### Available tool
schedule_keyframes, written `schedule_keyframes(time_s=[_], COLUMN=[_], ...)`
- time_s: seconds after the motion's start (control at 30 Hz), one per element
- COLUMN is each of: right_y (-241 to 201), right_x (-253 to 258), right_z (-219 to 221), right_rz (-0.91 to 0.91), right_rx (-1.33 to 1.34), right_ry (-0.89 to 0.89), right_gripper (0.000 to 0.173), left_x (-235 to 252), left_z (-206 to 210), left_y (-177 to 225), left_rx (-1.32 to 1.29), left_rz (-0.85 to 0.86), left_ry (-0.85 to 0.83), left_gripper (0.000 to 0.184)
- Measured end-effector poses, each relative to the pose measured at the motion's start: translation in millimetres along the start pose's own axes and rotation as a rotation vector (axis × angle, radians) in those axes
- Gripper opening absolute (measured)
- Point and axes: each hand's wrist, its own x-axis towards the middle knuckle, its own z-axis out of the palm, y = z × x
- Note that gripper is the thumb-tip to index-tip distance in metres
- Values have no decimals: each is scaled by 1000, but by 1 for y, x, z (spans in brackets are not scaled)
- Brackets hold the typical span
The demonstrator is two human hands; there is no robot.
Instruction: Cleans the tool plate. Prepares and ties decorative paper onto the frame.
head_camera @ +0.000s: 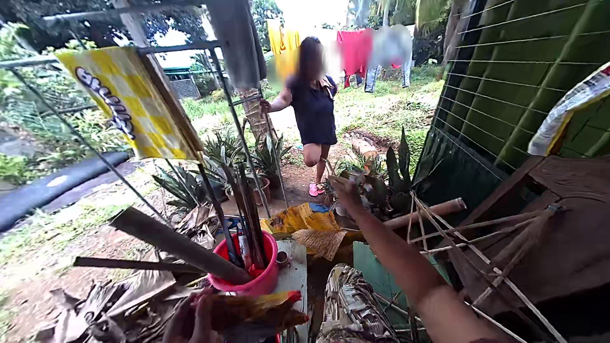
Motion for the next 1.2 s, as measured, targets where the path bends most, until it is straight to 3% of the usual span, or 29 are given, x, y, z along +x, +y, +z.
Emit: schedule_keyframes(time_s=[0.1,0.23,0.43,0.6,0.83,1.2], right_y=[-44,-75,-98,-111,-121,-108], right_x=[-81,-118,-134,-157,-164,-167], right_z=[12,-13,-33,-6,29,62], right_rz=[-256,-570,-740,-761,-833,-825], right_rx=[168,361,600,453,335,225], right_ry=[-202,-390,-315,-78,25,-36], right_gripper=[35,27,23,17,15,22], left_x=[3,18,28,13,14,-1], left_z=[35,54,70,86,101,104], left_y=[2,21,59,76,65,35], left_rx=[-124,-297,-418,-589,-518,-465], left_rz=[55,94,-49,-189,-153,-229], left_ry=[-18,-181,-431,-645,-631,-371], left_gripper=[22,22,30,33,32,28])
